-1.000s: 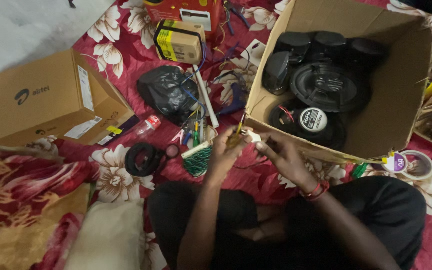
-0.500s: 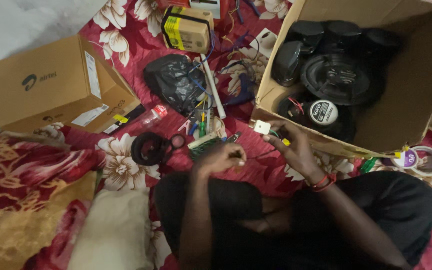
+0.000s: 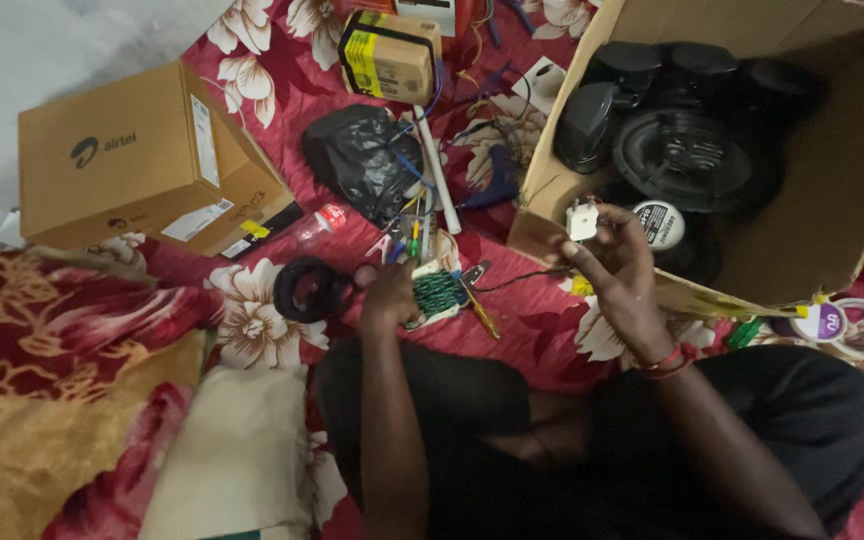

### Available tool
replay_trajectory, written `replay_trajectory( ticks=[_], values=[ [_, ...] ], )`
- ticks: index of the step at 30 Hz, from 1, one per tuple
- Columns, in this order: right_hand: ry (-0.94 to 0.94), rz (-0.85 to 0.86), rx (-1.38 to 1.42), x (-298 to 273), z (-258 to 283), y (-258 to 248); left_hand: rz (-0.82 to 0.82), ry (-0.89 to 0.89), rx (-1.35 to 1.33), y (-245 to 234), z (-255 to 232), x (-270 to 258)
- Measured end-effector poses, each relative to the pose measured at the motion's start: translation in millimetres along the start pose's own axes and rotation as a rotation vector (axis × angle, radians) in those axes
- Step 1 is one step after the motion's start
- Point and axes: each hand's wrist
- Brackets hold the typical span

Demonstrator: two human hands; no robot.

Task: The person sits on a bed and assembles a white electrical plug by inserting wires into terminals and tightening them with a screwdriver. They then handle a roll of green wire and a glue gun, placing them aside.

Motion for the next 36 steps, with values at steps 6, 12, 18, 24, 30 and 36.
replay_trajectory(
  ticks=[6,12,18,24,30,36],
  values=[
    [-0.201,-0.083,-0.192,-1.3,33.2,2.6,0.109,-0.108,0.028,-2.0,-17.0,-6.0],
    [-0.167,-0.232,0.134,-18.6,75.9,-20.7,-0.365,0.21,-0.183,-37.4,-47.6,-20.1],
    [-0.215,0.014,0.772,-55.4,79.2,-49.1,-0.758,0.253,0.0,-89.8,-100.7,-33.7],
    [0.085,0.743,0.886,-46.9,48.0,-62.1,-1.118,0.265,-0.169,-119.0,-115.8,-38.5],
    [0.281,0.713,0.622,-32.9,-13.4,-10.8,-1.253,0.147,-0.933,-101.0,-101.2,-23.3],
    [0.37,0.208,0.514,-9.1,-47.2,3.6,-1.035,0.347,-1.553,-81.8,-77.9,-18.1]
  ],
)
Point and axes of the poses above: each hand's wrist, its own x-axis towards the middle knuckle, its own y-axis out of the palm, z = x × y, and after that the axes turned 7 degrees about y, right-handed
